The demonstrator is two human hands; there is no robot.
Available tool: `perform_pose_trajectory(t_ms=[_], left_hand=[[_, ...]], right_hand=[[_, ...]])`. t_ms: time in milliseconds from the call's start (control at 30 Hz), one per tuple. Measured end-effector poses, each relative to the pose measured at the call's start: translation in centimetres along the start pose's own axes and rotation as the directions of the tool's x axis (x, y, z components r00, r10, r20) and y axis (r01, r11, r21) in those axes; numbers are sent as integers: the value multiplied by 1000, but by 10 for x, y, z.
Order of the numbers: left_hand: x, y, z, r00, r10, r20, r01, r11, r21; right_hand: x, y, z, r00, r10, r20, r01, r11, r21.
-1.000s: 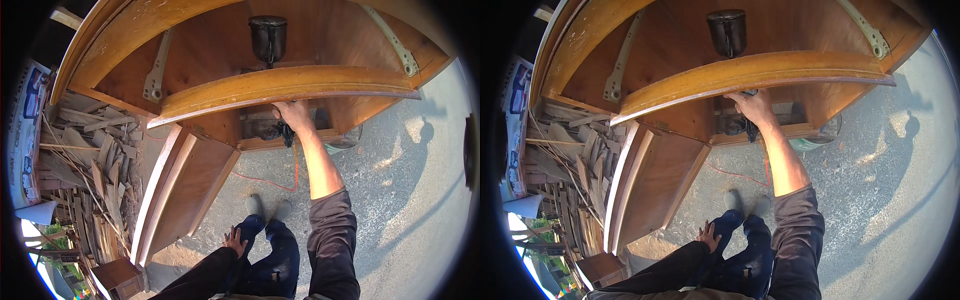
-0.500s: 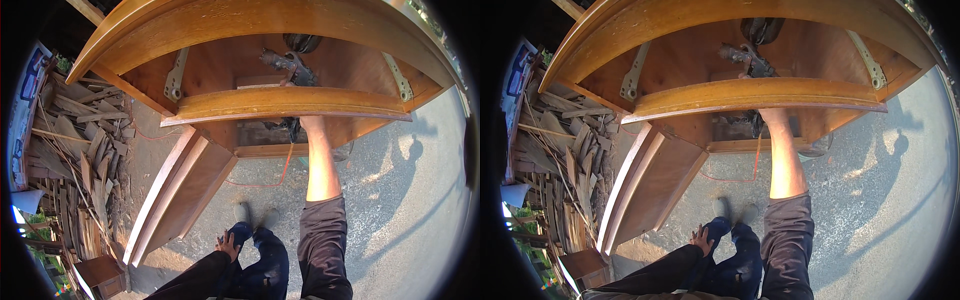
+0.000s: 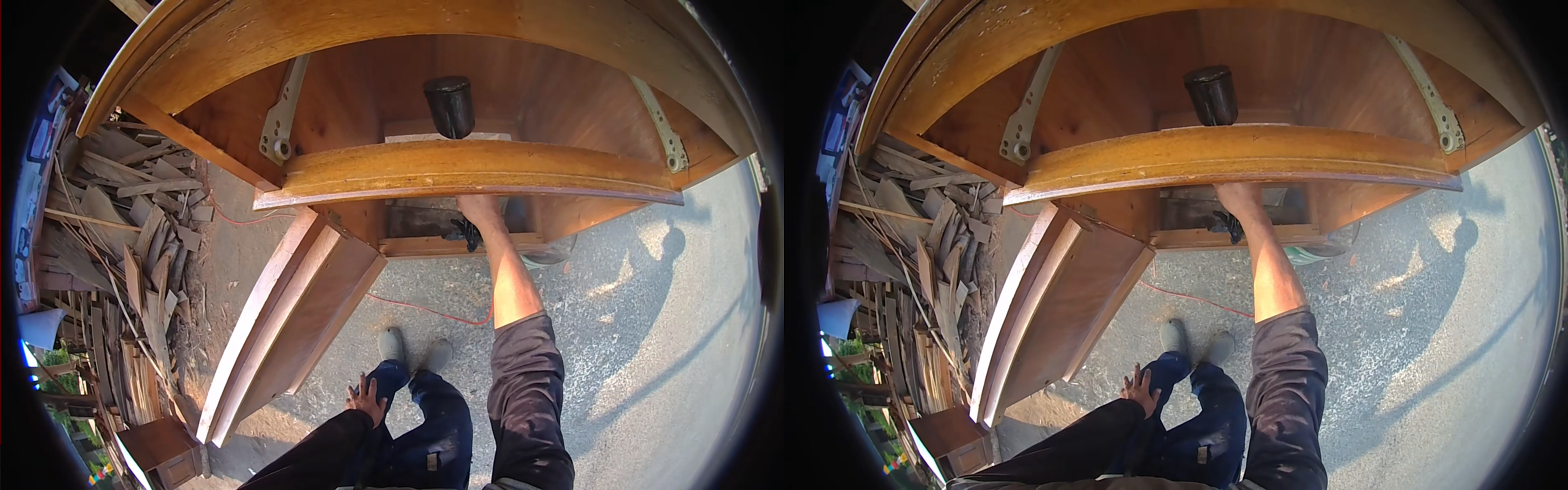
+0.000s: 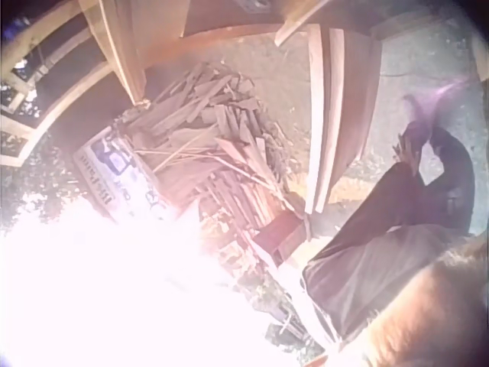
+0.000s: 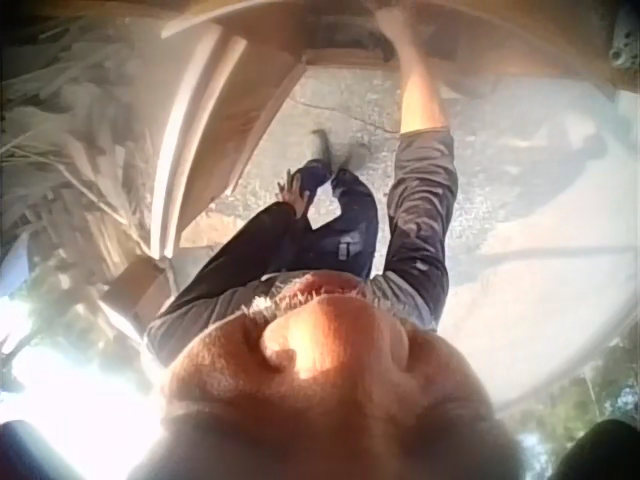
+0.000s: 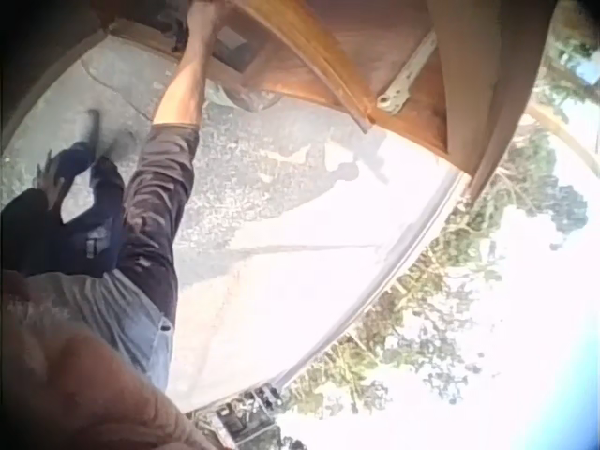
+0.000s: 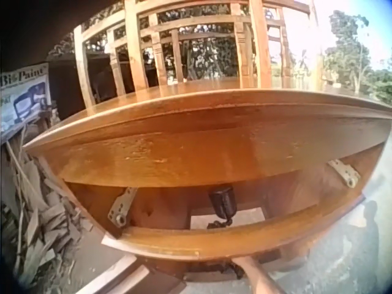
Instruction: The person uses a spray gun to apply a finish to the interior and exterior surfaces of a wooden cabinet.
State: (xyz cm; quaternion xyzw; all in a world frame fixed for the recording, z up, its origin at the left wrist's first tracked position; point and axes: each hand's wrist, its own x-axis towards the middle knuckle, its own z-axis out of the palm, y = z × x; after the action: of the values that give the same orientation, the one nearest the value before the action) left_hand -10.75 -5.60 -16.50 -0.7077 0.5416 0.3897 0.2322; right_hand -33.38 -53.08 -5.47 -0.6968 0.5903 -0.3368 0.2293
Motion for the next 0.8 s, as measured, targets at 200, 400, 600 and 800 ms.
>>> perform_pose_trajectory(t_ms=[200,400,600,800], left_hand=[[-1,2,-2,999,-36,1,36,999,0],[0,5,-3,1000,-8,10,8,1000,10],[-1,6,-4,1000,-12,-1,12,1000,18],[1,5,-5,1000,-10,7,10,1000,20]], right_hand=[[13,-41,-28,989,-96,-113,101,994,42],[40,-98,-67,995,25,-99,77,463,883],[40,-106,-84,1000,14,22,-24,216,976],[37,-82,-55,990,88,-112,51,514,857]])
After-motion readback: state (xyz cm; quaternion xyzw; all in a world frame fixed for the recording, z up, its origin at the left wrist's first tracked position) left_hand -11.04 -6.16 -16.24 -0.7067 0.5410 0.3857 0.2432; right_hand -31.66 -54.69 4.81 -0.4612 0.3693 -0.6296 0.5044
